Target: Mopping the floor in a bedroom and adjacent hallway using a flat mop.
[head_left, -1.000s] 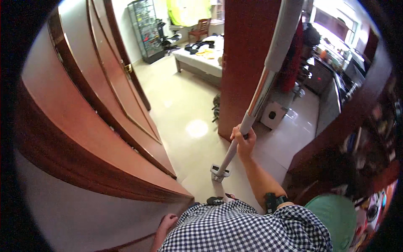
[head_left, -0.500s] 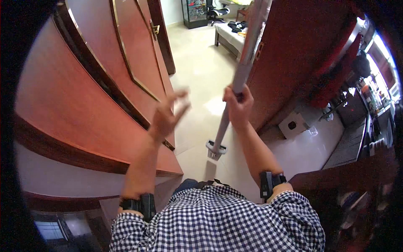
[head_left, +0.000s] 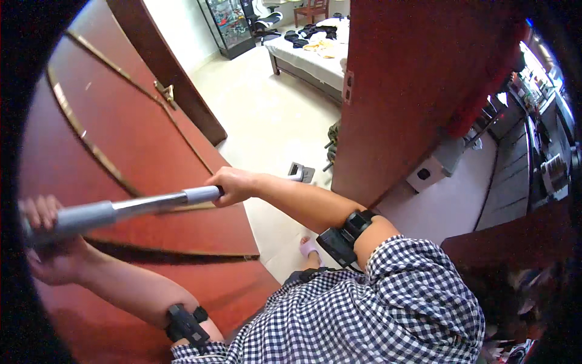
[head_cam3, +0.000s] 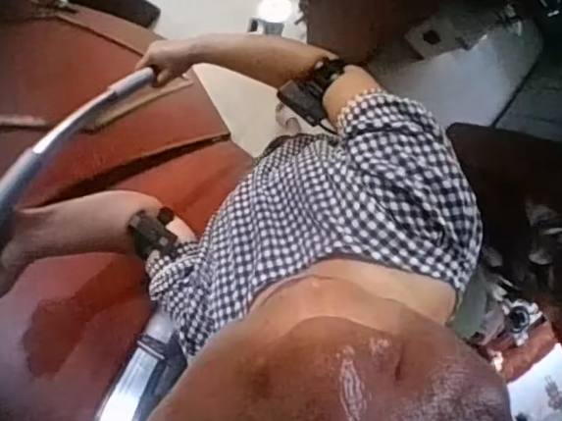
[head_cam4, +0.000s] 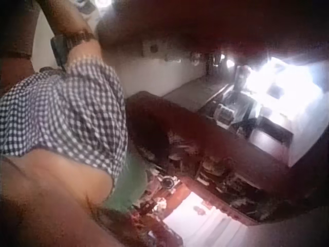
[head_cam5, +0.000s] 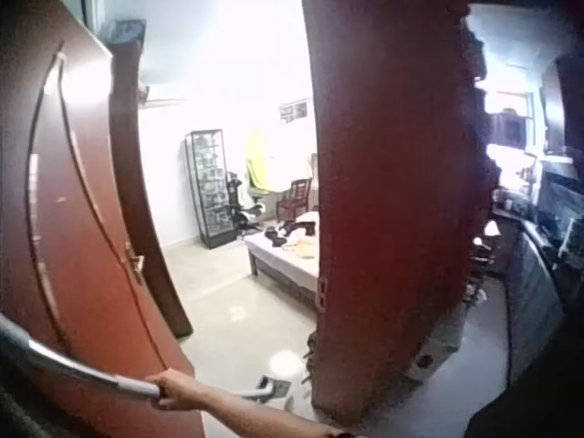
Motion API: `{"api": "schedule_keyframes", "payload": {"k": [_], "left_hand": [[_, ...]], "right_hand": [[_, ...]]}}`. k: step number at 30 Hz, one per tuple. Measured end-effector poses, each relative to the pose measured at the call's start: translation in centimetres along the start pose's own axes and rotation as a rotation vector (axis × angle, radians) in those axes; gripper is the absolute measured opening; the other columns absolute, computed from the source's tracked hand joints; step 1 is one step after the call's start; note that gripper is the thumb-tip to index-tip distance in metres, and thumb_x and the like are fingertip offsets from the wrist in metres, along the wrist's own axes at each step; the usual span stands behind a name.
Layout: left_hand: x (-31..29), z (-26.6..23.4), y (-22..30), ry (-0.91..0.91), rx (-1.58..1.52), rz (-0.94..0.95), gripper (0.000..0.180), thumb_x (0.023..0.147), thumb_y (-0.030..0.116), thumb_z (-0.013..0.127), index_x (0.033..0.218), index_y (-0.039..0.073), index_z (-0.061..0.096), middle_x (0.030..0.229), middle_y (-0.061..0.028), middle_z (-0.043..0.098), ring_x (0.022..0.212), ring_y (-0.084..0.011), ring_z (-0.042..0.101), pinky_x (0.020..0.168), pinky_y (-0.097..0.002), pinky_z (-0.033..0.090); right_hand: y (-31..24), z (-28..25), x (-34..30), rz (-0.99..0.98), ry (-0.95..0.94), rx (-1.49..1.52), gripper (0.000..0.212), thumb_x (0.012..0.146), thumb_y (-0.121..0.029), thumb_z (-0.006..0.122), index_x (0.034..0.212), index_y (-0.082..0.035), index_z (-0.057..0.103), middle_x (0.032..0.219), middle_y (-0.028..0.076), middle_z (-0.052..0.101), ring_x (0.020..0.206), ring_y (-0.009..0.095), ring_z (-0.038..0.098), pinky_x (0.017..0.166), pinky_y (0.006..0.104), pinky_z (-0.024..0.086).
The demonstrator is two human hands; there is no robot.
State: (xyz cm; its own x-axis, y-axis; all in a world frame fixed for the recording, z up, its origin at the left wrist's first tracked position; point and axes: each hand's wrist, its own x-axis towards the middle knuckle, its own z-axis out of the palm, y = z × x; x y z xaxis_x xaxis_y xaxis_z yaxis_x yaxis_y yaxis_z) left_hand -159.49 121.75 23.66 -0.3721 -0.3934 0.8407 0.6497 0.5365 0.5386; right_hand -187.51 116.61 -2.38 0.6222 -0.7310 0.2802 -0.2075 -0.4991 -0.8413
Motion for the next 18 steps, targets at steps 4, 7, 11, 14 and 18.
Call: {"api": "schedule_keyframes", "payload": {"k": [4, 7, 11, 14, 18], "left_hand": [[-3.0, 5.4, -2.7, 0.78, 0.742, 0.292, 0.044, 0.086, 0.044, 0.054, 0.091, 0.001, 0.044, 0.077, -0.0102, 0.049, 0.068, -0.0206, 0.05, 0.066, -0.0332, 0.043], [-6.2, 6.5, -6.7, 1.156, 0.877, 0.3, 0.043, 0.089, 0.047, 0.047, 0.083, 0.005, 0.041, 0.07, -0.0076, 0.049, 0.06, -0.0184, 0.048, 0.056, -0.0324, 0.042], [-8.7, 11.4, -12.3, 1.137, 0.844, 0.158, 0.032, 0.092, 0.039, 0.044, 0.08, 0.01, 0.04, 0.065, -0.0049, 0.047, 0.055, -0.015, 0.045, 0.052, -0.0263, 0.039], [-10.8, 10.3, -13.4, 1.04, 0.693, 0.103, 0.022, 0.091, 0.029, 0.047, 0.081, 0.01, 0.041, 0.066, -0.0041, 0.047, 0.059, -0.0148, 0.046, 0.057, -0.0291, 0.04], [-9.4, 13.0, -16.2, 0.419, 0.215, -0.168, 0.016, 0.085, 0.018, 0.054, 0.077, 0.011, 0.042, 0.067, -0.0005, 0.043, 0.061, -0.0118, 0.041, 0.066, -0.0298, 0.036]], "right_hand": [[2.0, -0.6, -1.0, -0.068, 0.154, -0.221, 0.02, 0.063, -0.014, 0.064, 0.081, -0.007, 0.059, 0.077, 0.013, 0.059, 0.076, 0.03, 0.058, 0.066, 0.0396, 0.045], [6.9, 3.2, -3.2, -0.034, 0.466, -0.125, 0.033, 0.064, -0.019, 0.068, 0.093, -0.008, 0.056, 0.09, 0.014, 0.057, 0.087, 0.032, 0.055, 0.074, 0.0409, 0.045], [10.9, 4.9, -7.5, 0.213, 0.591, -0.28, 0.034, 0.066, -0.01, 0.066, 0.096, -0.007, 0.05, 0.088, 0.015, 0.056, 0.088, 0.034, 0.053, 0.078, 0.0419, 0.043], [13.3, 5.7, -9.1, 0.203, 0.63, -0.283, 0.034, 0.065, -0.006, 0.065, 0.096, -0.008, 0.051, 0.089, 0.014, 0.056, 0.088, 0.034, 0.053, 0.078, 0.0422, 0.043], [15.8, 7.7, -11.7, 0.347, 0.719, -0.24, 0.034, 0.064, -0.006, 0.068, 0.093, -0.009, 0.052, 0.092, 0.012, 0.057, 0.09, 0.034, 0.053, 0.08, 0.0409, 0.044]]}}
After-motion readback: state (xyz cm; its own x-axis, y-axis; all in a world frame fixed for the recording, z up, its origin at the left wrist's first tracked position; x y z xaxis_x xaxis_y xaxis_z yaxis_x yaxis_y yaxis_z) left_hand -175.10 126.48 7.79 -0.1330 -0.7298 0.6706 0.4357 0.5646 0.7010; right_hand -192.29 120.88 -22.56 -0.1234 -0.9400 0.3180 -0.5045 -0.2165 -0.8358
